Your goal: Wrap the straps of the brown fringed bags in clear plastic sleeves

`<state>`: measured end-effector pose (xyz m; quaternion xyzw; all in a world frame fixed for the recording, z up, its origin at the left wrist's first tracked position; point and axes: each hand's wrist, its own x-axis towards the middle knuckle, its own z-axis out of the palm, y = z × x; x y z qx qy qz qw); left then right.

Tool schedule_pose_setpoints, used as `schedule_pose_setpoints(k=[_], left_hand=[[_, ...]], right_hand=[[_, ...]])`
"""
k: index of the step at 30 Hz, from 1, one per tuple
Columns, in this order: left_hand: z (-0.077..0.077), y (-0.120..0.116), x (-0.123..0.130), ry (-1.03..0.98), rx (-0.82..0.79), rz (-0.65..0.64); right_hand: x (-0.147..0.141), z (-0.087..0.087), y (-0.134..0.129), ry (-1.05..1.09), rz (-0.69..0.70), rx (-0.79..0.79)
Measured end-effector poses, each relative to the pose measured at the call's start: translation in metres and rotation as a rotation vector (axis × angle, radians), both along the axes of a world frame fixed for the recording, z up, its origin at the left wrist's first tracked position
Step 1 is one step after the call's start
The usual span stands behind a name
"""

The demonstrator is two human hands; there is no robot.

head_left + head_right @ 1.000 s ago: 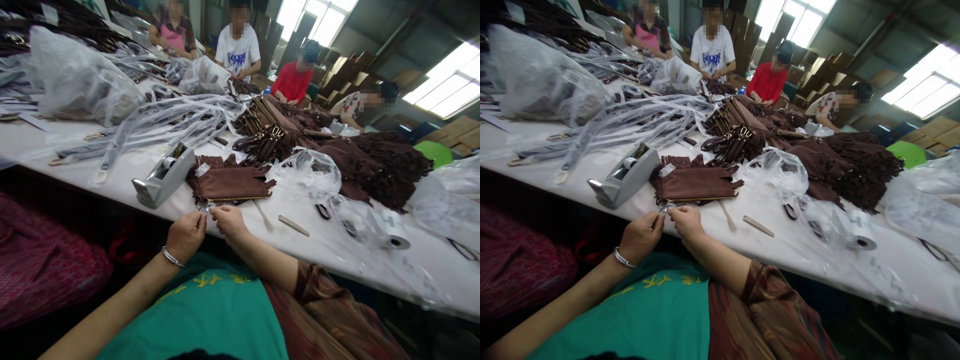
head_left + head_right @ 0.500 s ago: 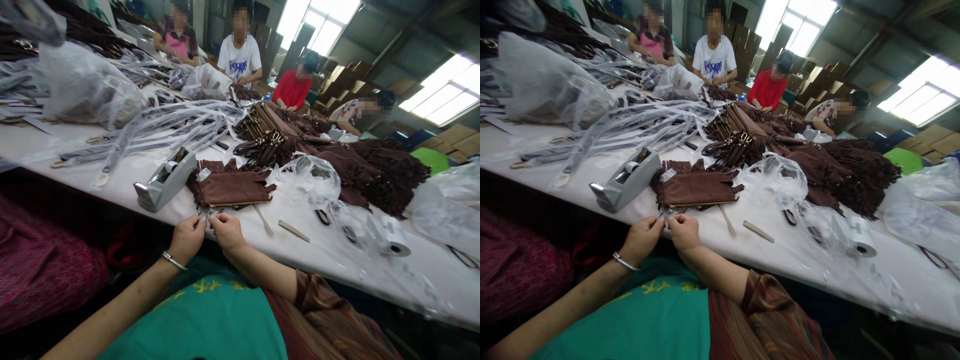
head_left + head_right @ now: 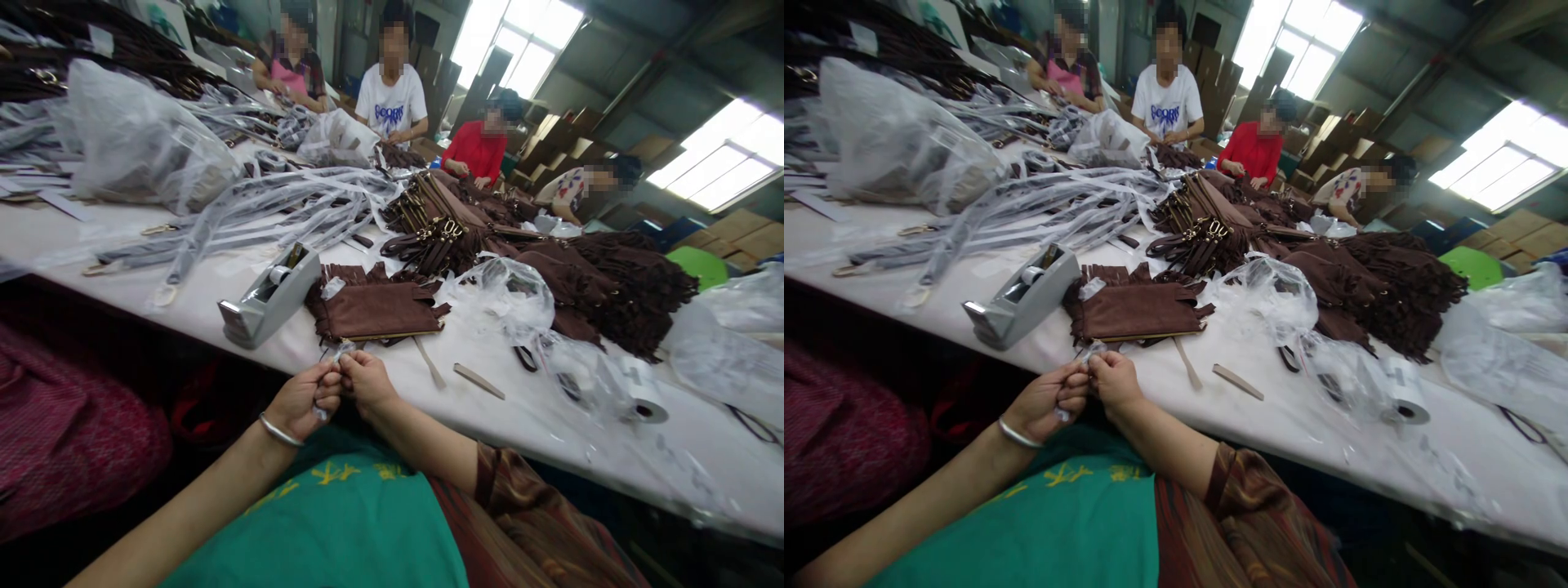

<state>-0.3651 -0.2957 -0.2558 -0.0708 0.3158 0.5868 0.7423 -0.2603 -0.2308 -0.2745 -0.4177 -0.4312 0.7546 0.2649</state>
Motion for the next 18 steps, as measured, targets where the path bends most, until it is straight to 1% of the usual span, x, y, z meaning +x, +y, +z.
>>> schedule_pose_setpoints(k=[2,4,5,6,8,10,11,13,15,16,18], left_hand=[[-0.001,-0.001,-0.002,-0.099,-0.006,-0.018],[-0.002,-0.002,-0.003,-0.090,-0.026,-0.037],[-0.003,-0.003,-0.003,-0.037,-0.038,-0.039],[-0.004,-0.003,-0.002,0.044,-0.042,-0.036],[-0.007,-0.004,0.001,0.266,-0.030,-0.011],[-0.010,-0.005,0.005,0.507,-0.009,0.022],[-0.011,-0.006,0.008,0.613,-0.001,0.034],[-0.013,-0.007,0.013,0.786,0.007,0.051],[-0.014,-0.008,0.018,0.894,0.009,0.050],[-0.013,-0.008,0.020,0.915,0.007,0.050],[-0.012,-0.008,0.023,0.892,0.007,0.039]], right_hand=[[0.000,0.001,0.002,0.086,0.077,-0.107],[0.002,0.003,0.005,0.068,0.145,-0.118],[0.003,0.003,0.006,0.021,0.147,-0.092],[0.005,0.004,0.007,-0.046,0.120,-0.056],[0.010,0.006,0.006,-0.174,0.003,0.013],[0.015,0.010,0.003,-0.220,-0.095,0.051],[0.016,0.012,0.001,-0.202,-0.099,0.061],[0.016,0.016,-0.001,-0.143,-0.045,0.077],[0.010,0.019,-0.002,-0.127,-0.028,0.070],[0.005,0.020,-0.001,-0.129,-0.038,0.041],[-0.004,0.018,0.002,-0.113,-0.069,-0.050]])
